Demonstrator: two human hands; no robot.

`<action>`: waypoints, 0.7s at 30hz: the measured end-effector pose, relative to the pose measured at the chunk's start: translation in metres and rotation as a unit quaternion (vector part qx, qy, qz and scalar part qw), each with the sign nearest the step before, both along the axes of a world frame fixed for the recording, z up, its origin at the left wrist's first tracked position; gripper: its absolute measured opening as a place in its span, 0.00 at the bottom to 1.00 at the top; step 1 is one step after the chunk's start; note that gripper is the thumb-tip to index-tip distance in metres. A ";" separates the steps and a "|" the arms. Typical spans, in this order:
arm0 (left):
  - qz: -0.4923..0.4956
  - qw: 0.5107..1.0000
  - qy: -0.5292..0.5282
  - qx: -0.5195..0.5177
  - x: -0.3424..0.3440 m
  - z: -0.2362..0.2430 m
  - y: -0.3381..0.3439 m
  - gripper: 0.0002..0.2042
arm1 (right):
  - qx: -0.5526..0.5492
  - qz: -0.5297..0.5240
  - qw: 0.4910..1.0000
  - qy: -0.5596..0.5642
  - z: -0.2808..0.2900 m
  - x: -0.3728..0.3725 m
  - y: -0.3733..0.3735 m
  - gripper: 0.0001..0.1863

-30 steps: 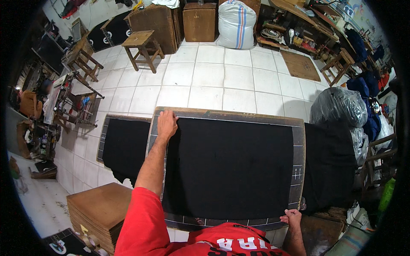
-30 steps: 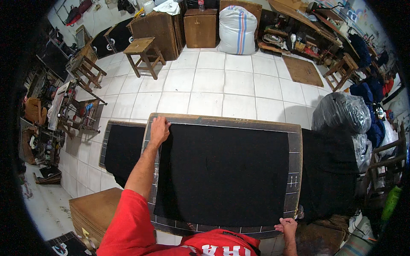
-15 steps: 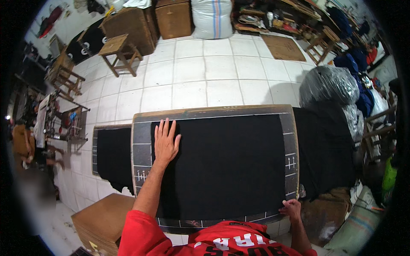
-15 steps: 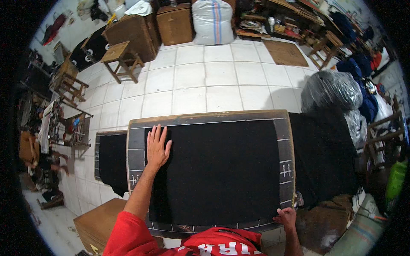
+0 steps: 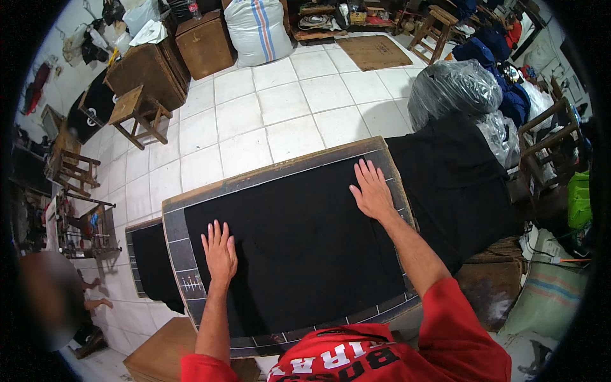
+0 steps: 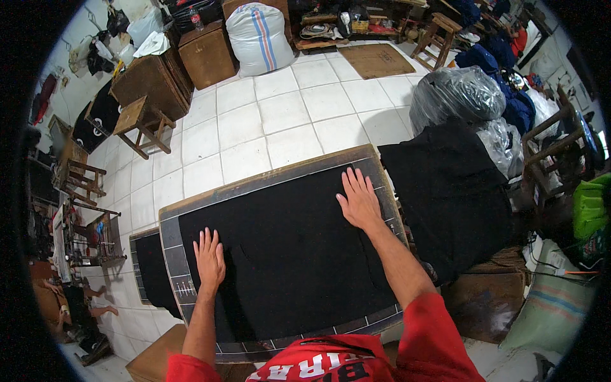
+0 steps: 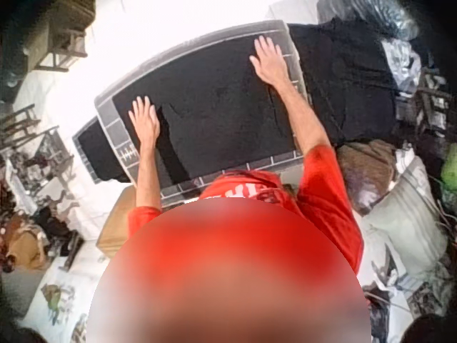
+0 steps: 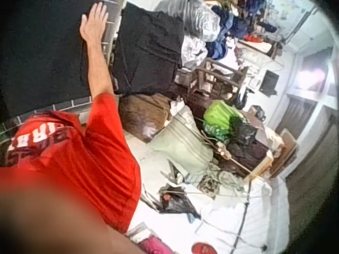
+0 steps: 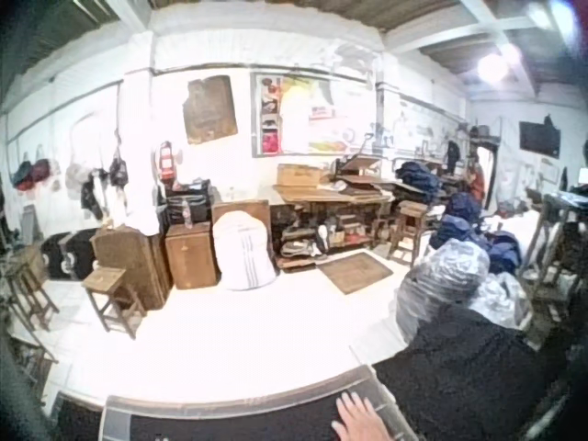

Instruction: The person prepares a screen printing frame by smoothing a black t-shirt on it, then removes the shirt and cleans the grid surface with a green tool. The person then places another black t-shirt on the frame and smooths it out.

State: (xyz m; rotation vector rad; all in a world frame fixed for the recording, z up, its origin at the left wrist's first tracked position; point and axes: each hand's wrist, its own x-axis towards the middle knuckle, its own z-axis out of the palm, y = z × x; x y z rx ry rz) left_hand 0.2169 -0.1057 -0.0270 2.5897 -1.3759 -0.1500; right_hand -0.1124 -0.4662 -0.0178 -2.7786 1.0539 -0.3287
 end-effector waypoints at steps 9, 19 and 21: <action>0.061 0.996 0.050 -0.051 -0.015 -0.005 0.063 0.20 | 0.018 -0.075 0.995 -0.061 -0.009 0.004 -0.029 0.34; 0.106 0.977 0.037 -0.183 -0.036 0.002 0.064 0.06 | 0.087 -0.010 0.968 -0.234 -0.004 -0.067 0.085 0.05; 0.084 0.974 -0.029 -0.207 -0.052 0.018 0.080 0.04 | 0.118 -0.027 0.956 -0.266 0.000 -0.063 0.091 0.01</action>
